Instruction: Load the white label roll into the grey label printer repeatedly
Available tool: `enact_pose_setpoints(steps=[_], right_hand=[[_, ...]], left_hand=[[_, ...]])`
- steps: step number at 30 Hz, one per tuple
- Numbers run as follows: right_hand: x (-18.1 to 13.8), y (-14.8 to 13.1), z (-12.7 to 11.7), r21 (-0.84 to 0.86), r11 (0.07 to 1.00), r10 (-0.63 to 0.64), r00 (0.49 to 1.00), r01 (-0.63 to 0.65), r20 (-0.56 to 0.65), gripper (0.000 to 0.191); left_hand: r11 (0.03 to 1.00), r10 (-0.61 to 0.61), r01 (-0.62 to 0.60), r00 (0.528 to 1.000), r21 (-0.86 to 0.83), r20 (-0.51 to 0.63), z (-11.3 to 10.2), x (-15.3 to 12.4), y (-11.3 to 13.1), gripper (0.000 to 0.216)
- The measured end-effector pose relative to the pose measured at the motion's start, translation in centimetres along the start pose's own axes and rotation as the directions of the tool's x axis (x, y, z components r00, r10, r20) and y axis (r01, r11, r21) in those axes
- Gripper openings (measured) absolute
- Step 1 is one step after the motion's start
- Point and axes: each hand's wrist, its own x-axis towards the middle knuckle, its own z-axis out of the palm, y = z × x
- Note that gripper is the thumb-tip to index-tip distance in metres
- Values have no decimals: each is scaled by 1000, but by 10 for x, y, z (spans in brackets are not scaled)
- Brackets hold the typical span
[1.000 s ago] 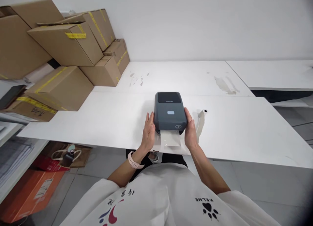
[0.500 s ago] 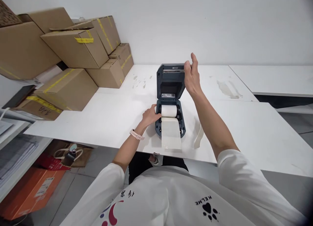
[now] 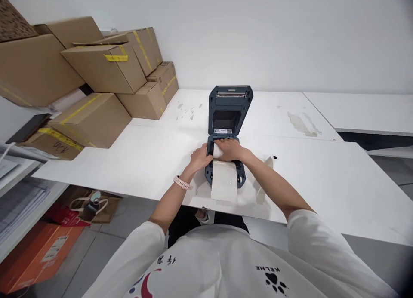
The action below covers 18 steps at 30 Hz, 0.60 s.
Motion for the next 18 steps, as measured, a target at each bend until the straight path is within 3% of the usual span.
enact_pose_setpoints(steps=[3,5,8,10,12,15,18], right_hand=[[1,13,-7,48,997,-57,995,53,76,84],[-15,27,-22,200,967,-178,980,157,91,90],[-54,58,-46,473,835,-285,956,281,-64,85],[-78,85,-55,592,754,-200,958,285,-207,80],[-89,115,-54,702,669,-32,954,242,-299,81],[-81,161,-36,828,543,254,912,141,-323,87],[-56,195,-8,879,471,429,851,74,-301,93]], left_hand=[[1000,-10,10,1000,20,18,-2,-2,1,64],[999,-14,13,999,29,34,-3,-3,2,67],[1000,-9,8,999,14,40,-3,-4,0,69],[1000,-1,1,999,-3,32,-1,-4,-1,68],[1000,3,-3,1000,-19,25,0,-4,-2,68],[1000,-10,11,1000,-29,22,0,-5,-1,69],[999,-32,32,999,-31,19,-2,-6,2,69]])
